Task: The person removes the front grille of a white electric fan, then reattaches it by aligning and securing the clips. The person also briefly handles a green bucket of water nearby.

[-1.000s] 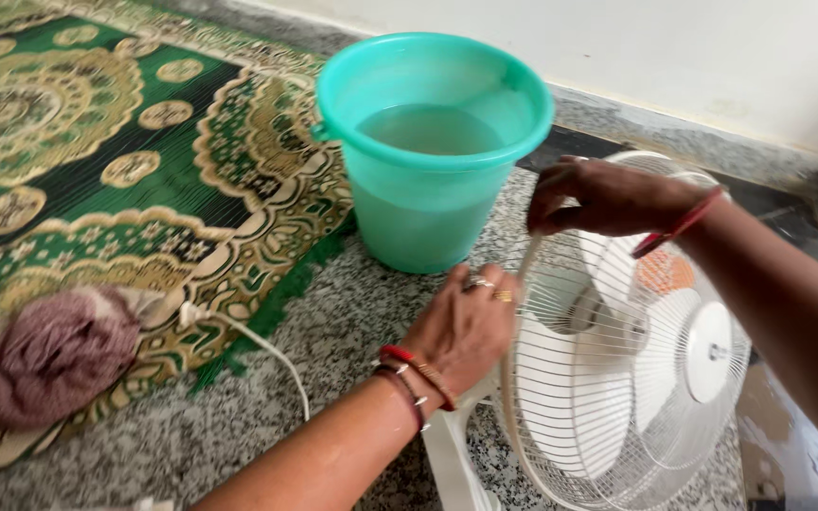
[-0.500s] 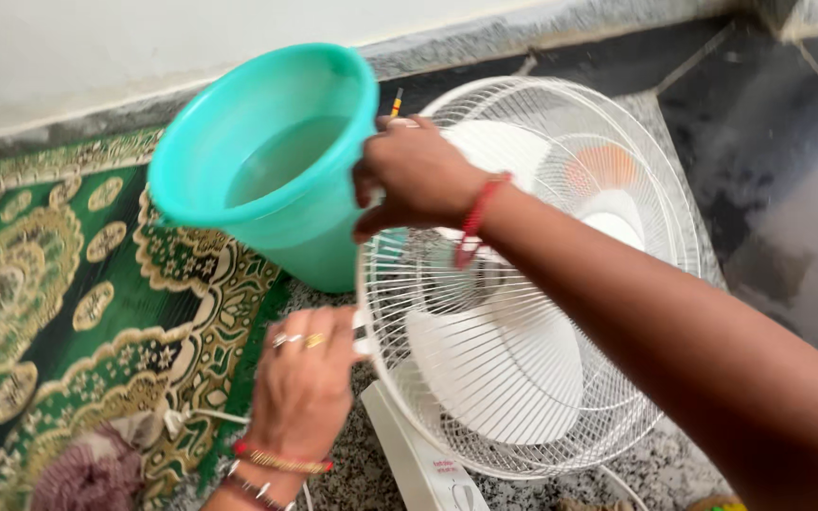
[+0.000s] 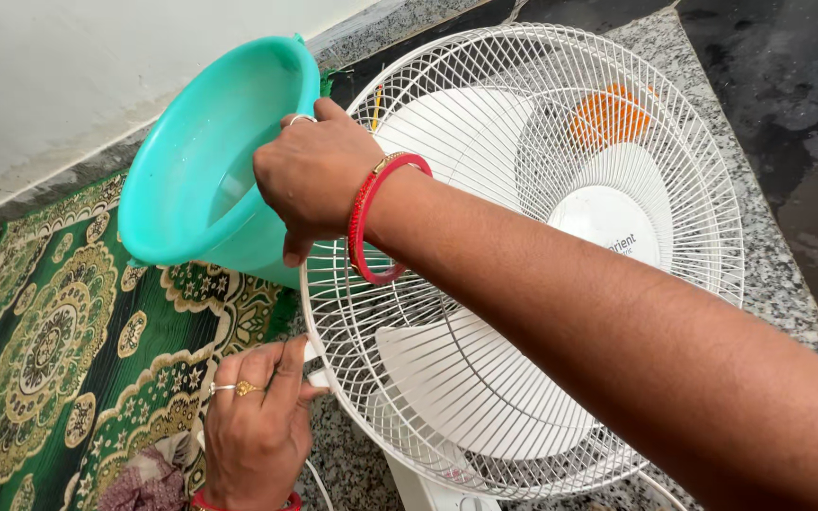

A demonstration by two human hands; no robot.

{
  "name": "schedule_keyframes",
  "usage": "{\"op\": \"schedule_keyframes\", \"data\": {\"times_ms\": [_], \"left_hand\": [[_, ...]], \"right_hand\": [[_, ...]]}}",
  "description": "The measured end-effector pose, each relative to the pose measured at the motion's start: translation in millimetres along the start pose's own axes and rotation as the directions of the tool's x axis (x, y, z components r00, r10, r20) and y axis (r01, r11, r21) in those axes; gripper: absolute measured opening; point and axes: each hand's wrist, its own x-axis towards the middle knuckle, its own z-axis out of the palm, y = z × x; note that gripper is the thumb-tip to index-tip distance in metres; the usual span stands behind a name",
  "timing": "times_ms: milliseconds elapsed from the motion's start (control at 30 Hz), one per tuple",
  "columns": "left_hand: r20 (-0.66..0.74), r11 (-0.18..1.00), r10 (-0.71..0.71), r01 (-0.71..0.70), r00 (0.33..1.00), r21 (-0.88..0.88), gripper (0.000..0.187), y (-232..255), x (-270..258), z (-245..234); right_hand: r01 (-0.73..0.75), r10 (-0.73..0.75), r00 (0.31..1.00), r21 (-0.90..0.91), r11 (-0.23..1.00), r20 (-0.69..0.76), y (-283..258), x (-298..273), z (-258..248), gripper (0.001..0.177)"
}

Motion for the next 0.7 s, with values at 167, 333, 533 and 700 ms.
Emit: {"op": "schedule_keyframes", "data": {"times_ms": [167,333,533,700], "left_hand": [[-0.008,1.000,0.014,-0.014,1.000,0.012,0.049,-3.8,-1.2,4.3],[-0.014,0.999,0.026,-0.025,1.000,0.026,0.045,-6.0,-2.8,4.5],[-0.045,0.998,0.043,-0.041,0.998,0.044,0.044,-7.6,-6.2,6.0],[-0.063,0.997,0.055,-0.052,0.996,0.048,0.044,-6.2,-4.4,5.5]], "right_hand": [[-0.034,0.031,0.999,0.081,0.996,0.035,0.6,4.0,2.7,0.034],[-0.007,0.006,1.000,0.074,0.997,0.015,2.3,6.7,3.9,0.032],[-0.013,0.010,0.999,0.060,0.998,0.046,1.8,2.7,3.8,0.027],[0.003,-0.005,0.999,0.053,0.999,0.039,0.8,-0.7,3.5,0.019]]}}
